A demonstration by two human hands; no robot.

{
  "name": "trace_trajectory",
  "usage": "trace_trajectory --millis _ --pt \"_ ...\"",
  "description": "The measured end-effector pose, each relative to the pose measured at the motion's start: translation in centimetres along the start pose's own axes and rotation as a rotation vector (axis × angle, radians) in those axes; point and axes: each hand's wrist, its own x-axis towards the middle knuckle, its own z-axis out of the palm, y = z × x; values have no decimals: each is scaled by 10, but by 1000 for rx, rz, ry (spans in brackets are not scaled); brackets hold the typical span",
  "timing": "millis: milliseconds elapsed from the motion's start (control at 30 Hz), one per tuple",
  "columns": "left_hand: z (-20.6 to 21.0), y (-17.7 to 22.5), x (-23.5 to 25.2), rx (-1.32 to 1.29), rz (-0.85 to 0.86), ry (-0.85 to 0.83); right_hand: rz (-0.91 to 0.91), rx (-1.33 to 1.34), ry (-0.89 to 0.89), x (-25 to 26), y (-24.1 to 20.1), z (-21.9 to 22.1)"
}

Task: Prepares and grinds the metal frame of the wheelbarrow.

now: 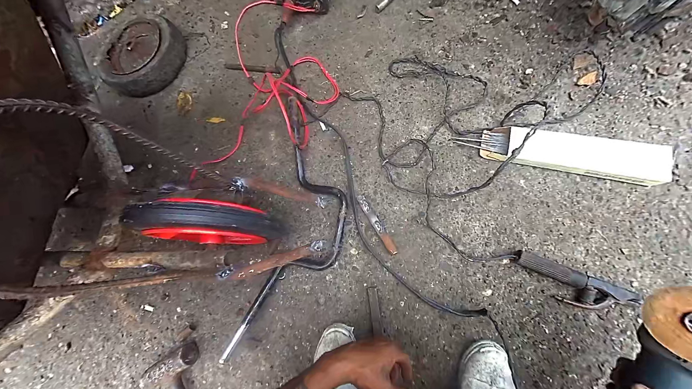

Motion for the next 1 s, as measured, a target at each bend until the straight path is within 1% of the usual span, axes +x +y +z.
trace_trajectory --millis 100,167,200,233,300,333,367,433,467,533,600,667,733,767,867,933,1000 --pt "4 12 0 -61 -15 73 -235 -30 -278 43 -61 18" --pt "10 19 -8 -133 -11 174 -294 54 -490 77 -97 45" --pt "15 23 -13 -179 -7 235 -273 126 -605 94 -113 64" --pt "19 29 -21 -224 -11 297 -212 198 -737 112 -127 85" --pt "28 45 -42 -301 -12 415 -32 326 -1020 141 -146 129" --pt "34 53 -52 -331 16 467 53 379 -1120 148 -150 149" --pt "41 61 -61 -357 65 518 113 402 -1168 150 -152 167" --pt "55 70 -68 -410 200 633 187 370 -1177 146 -156 198" --pt "62 70 -69 -443 278 670 194 324 -1172 143 -156 209" --pt "71 61 -62 -513 447 718 201 248 -1173 132 -154 229" --pt "69 46 -53 -614 573 808 308 202 -1143 119 -158 248" --pt "61 41 -51 -706 581 900 445 111 -1050 97 -159 266" --pt "56 43 -50 -758 562 915 492 -12 -904 72 -155 282" --pt "52 43 -49 -777 548 902 478 -63 -853 62 -151 290" --pt "48 40 -50 -927 496 821 414 -171 -786 31 -124 311" --pt "50 39 -51 -993 513 849 399 -193 -736 7 -106 326" --pt "58 35 -56 -957 495 920 387 -198 -679 -17 -86 338"
